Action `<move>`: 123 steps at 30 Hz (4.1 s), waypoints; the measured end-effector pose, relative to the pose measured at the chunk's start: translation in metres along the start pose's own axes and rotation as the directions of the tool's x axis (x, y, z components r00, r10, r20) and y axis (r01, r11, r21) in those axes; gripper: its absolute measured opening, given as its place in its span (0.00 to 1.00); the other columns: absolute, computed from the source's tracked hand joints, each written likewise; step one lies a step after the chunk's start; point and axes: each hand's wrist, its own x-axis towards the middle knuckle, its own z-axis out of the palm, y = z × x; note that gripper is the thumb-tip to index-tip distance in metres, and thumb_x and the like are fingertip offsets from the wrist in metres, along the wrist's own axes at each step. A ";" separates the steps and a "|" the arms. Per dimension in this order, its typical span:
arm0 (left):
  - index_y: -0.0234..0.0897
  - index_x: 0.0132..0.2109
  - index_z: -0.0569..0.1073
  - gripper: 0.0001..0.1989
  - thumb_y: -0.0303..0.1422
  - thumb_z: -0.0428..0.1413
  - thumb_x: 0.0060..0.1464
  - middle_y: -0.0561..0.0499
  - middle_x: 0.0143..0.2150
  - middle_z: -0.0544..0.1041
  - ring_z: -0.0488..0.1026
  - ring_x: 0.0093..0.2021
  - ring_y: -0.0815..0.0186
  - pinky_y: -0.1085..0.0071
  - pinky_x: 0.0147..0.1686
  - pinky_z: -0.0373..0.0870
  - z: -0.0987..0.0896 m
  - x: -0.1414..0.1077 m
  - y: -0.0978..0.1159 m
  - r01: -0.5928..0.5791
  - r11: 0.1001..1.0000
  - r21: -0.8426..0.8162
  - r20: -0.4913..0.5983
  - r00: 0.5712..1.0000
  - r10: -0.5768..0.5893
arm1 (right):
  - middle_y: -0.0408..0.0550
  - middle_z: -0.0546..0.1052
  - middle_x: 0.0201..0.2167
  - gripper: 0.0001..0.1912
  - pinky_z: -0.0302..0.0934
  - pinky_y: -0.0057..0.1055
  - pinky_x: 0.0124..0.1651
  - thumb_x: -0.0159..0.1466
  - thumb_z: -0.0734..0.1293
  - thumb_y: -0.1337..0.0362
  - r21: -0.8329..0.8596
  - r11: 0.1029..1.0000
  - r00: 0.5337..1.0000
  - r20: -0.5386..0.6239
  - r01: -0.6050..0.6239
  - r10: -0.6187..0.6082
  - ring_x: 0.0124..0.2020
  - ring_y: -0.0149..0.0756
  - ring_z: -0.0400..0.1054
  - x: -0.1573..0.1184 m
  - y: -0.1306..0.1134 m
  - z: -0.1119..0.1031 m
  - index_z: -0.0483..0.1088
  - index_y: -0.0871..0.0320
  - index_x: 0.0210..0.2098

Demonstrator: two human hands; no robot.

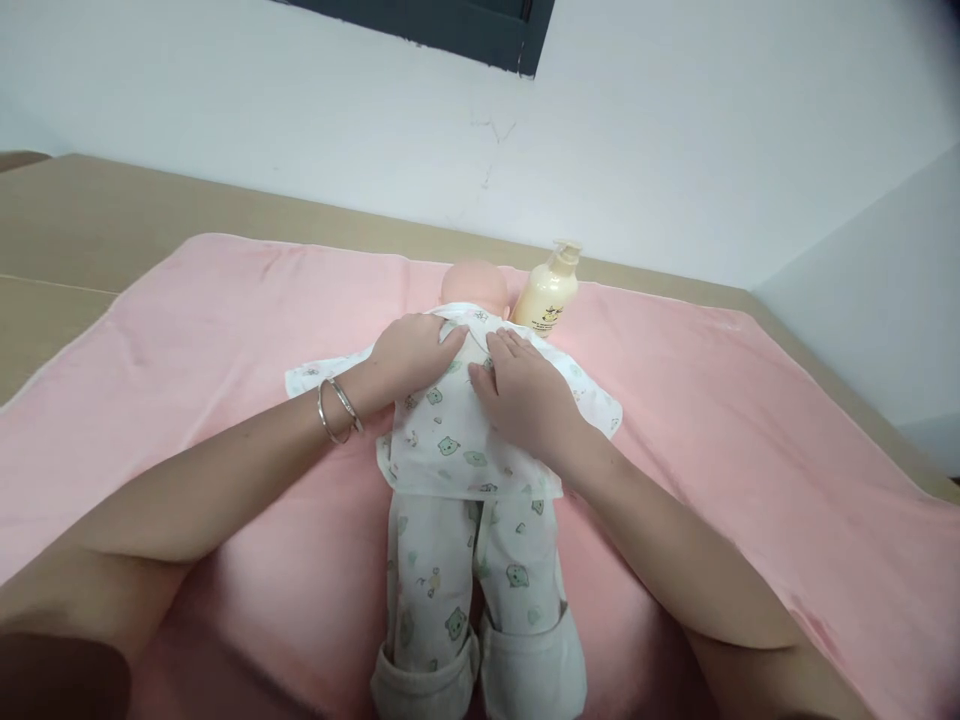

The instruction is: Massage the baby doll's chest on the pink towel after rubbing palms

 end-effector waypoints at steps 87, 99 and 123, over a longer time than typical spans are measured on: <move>0.34 0.42 0.71 0.24 0.43 0.35 0.67 0.40 0.45 0.78 0.75 0.46 0.56 0.54 0.54 0.72 0.008 -0.004 0.004 -0.025 0.985 -0.173 -0.072 0.997 0.013 | 0.61 0.77 0.51 0.16 0.63 0.44 0.53 0.71 0.54 0.62 0.036 0.999 1.000 -0.006 0.013 -0.013 0.55 0.52 0.69 0.006 0.007 -0.011 0.69 0.61 0.46; 0.25 0.67 0.60 0.28 0.35 0.35 0.67 0.36 0.72 0.60 0.54 0.74 0.52 0.51 0.74 0.54 0.016 -0.028 0.018 -0.169 0.983 -0.075 -0.057 0.985 0.165 | 0.64 0.73 0.59 0.21 0.60 0.44 0.57 0.74 0.51 0.61 0.036 0.999 0.999 0.002 -0.037 0.036 0.60 0.54 0.65 0.022 0.020 -0.003 0.68 0.67 0.54; 0.35 0.47 0.73 0.24 0.43 0.36 0.67 0.42 0.48 0.80 0.77 0.48 0.56 0.62 0.46 0.73 0.002 -0.002 0.002 0.010 0.998 -0.061 0.016 1.000 -0.009 | 0.68 0.66 0.65 0.26 0.53 0.47 0.69 0.74 0.53 0.62 -0.095 0.995 1.000 0.018 0.023 -0.022 0.69 0.56 0.57 -0.002 -0.003 -0.007 0.63 0.76 0.63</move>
